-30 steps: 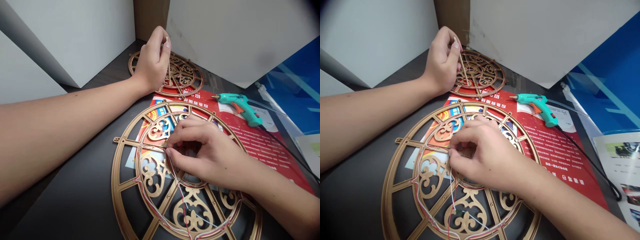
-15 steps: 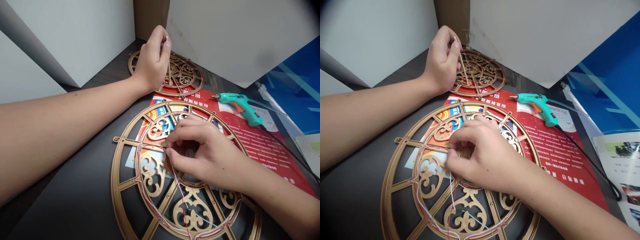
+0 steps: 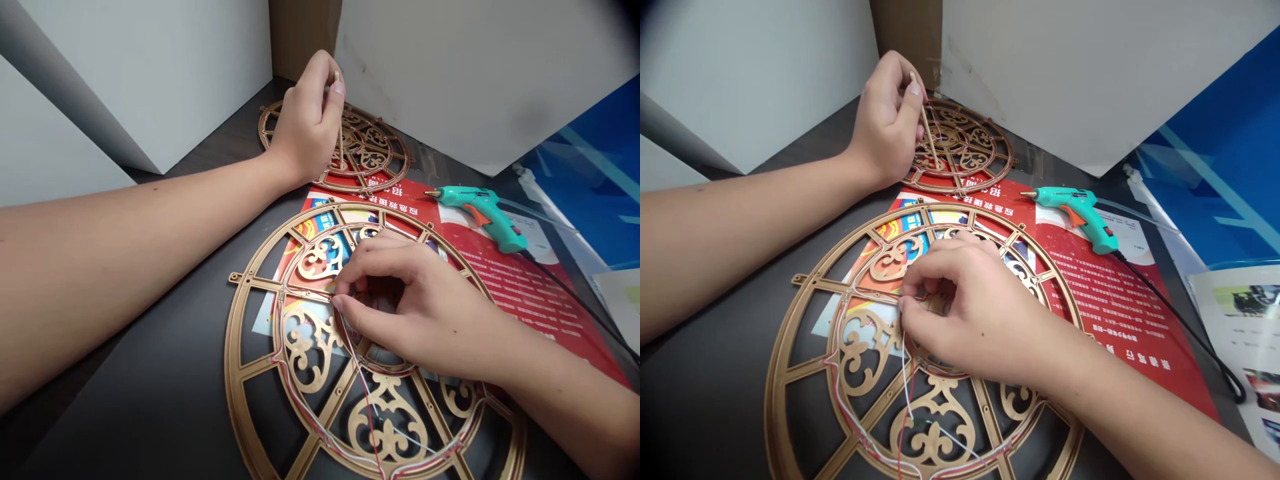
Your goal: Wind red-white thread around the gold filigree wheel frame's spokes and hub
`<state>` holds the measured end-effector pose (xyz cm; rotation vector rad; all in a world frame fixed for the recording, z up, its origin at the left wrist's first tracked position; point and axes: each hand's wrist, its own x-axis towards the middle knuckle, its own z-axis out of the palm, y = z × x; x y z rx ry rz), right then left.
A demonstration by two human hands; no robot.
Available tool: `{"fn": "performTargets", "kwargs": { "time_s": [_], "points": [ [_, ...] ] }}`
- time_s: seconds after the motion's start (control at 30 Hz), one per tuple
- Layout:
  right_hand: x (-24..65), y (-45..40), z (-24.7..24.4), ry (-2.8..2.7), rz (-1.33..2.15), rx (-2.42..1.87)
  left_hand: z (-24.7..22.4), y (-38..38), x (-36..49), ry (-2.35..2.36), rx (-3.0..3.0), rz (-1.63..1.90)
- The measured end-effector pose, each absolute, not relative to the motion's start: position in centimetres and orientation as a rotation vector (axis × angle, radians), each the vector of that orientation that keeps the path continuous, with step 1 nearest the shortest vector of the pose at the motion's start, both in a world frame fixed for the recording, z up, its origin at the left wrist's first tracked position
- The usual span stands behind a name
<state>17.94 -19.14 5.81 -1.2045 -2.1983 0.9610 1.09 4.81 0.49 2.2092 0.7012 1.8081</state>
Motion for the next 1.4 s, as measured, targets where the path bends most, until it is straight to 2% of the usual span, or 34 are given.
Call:
{"fn": "performTargets", "kwargs": {
  "time_s": [0.27, 0.7, 0.9, 1.3, 1.4],
  "points": [
    [17.0, -19.4, 5.5, -2.113, 0.901, -1.323, 0.1, 5.5, 0.9, 0.669, 2.162, 1.830],
    [18.4, -18.9, 6.4, -2.050, 1.146, -1.188, 0.6, 4.9, 1.2, 0.694, 2.218, 1.787],
    [19.1, -19.2, 5.8, -2.289, 0.823, -0.992, 0.5, 4.8, 1.2, 0.702, 2.210, 1.793],
    [19.7, -19.7, 4.3, -2.514, 0.400, -0.792, 0.5, 4.7, 1.3, 0.702, 2.213, 1.794],
    [19.6, -19.6, 4.2, -2.505, 0.388, -0.767, 0.5, 4.7, 1.3, 0.704, 2.213, 1.798]
  ]
}}
